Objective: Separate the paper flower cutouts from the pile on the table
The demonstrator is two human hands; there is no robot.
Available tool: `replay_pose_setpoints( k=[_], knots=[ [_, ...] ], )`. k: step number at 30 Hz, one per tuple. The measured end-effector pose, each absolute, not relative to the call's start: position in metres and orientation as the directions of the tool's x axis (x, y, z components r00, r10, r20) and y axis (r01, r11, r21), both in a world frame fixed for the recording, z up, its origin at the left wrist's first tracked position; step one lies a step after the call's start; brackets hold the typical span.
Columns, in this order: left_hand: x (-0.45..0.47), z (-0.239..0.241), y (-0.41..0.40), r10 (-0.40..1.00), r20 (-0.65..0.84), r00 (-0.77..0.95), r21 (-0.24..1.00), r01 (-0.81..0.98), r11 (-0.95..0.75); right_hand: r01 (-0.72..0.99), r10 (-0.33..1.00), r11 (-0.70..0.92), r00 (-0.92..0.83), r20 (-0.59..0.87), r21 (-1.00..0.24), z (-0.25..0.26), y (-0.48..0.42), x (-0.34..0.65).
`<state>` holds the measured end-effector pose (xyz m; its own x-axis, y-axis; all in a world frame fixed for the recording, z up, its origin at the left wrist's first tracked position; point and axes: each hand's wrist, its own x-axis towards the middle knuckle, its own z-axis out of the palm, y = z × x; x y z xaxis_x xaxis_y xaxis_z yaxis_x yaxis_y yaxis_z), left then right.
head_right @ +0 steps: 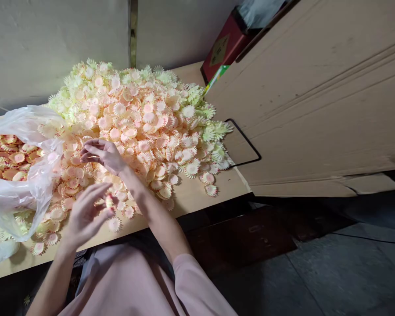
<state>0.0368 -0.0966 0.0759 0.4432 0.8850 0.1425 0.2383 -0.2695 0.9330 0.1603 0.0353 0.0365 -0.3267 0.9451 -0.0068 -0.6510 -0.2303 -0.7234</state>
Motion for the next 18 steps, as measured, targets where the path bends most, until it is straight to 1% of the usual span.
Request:
replay_pose_setpoints(
  k=[3,6,7,11,18],
  knots=[
    [0.028,0.066,-0.065,0.934,0.232,0.273,0.946,0.159,-0.281,-0.635,0.944,-0.191,-0.327,0.037,-0.749,0.044,0.034,0.175],
    [0.029,0.051,-0.036,0.944,0.309,0.112,0.928,0.183,-0.325,-0.608,0.953,-0.167,-0.302,0.031,-0.776,0.049,0.035,0.188],
    [0.031,0.046,-0.027,0.935,0.344,0.087,0.913,0.200,-0.355,-0.595,0.958,-0.158,-0.287,0.024,-0.788,0.049,0.036,0.191],
    [0.041,0.024,0.000,0.894,0.444,0.052,0.856,0.268,-0.441,-0.579,0.973,-0.076,-0.223,0.068,-0.812,0.050,0.036,0.201],
    [0.044,0.004,0.010,0.882,0.471,0.012,0.823,0.353,-0.444,-0.513,0.981,-0.061,-0.189,0.044,-0.856,0.037,0.031,0.204]
  ],
)
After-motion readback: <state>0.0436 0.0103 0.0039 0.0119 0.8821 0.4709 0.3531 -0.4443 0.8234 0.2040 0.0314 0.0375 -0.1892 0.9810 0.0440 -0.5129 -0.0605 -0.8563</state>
